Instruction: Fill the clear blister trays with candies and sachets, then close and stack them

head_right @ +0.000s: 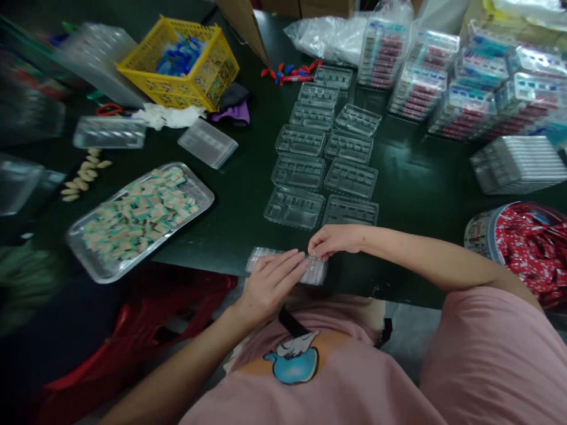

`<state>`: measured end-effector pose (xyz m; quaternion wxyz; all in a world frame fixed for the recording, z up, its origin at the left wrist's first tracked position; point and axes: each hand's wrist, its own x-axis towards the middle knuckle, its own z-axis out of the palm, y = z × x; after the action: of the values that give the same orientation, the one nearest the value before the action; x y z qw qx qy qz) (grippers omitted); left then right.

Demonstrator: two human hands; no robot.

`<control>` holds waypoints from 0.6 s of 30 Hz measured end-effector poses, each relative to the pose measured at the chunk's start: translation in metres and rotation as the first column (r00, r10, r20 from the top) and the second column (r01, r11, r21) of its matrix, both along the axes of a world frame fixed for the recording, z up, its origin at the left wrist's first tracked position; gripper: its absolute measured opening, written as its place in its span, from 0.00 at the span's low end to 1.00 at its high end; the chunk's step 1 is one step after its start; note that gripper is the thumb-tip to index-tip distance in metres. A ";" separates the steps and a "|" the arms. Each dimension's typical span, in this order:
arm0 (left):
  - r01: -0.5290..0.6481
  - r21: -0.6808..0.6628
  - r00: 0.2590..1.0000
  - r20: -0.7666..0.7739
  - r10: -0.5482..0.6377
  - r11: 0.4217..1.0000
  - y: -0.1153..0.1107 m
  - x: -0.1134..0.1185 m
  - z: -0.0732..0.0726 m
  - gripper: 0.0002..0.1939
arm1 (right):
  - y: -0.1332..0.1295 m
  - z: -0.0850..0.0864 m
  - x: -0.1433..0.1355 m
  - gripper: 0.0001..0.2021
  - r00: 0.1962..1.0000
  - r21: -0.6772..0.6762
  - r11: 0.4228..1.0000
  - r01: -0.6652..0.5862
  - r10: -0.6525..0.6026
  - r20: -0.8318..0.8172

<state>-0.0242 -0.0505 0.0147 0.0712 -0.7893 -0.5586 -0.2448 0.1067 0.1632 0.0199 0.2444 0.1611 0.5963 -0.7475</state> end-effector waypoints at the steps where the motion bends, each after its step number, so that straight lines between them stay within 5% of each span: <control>1: -0.001 -0.001 1.000 -0.001 0.001 1.000 0.000 0.000 0.000 0.17 | 0.000 0.000 0.000 0.07 1.000 0.042 0.999 0.022 -0.021 -0.012; 6: -0.003 -0.031 1.000 0.000 0.003 1.000 0.001 -0.002 0.006 0.17 | 0.008 -0.003 -0.001 0.06 0.956 0.367 0.886 0.284 -0.229 -0.185; 10: 0.011 -0.071 1.000 0.002 -0.011 0.997 0.001 -0.004 0.010 0.17 | 0.036 0.006 -0.006 0.11 0.816 0.294 0.789 0.539 -0.404 -0.413; 13: -0.001 -0.089 1.000 0.014 0.003 0.996 0.002 -0.007 0.011 0.18 | 0.085 0.020 -0.013 0.16 0.635 0.176 0.654 0.736 -0.575 -0.516; 18: 0.015 -0.142 0.999 0.052 -0.008 0.990 0.011 -0.018 0.011 0.19 | 0.215 0.031 -0.034 0.15 0.328 0.163 0.300 0.940 -0.658 -0.678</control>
<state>-0.0420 -0.0398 0.0256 -0.0012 -0.7889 -0.5719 -0.2249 0.0727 0.3781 0.0512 -0.3986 0.3139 0.6425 -0.5743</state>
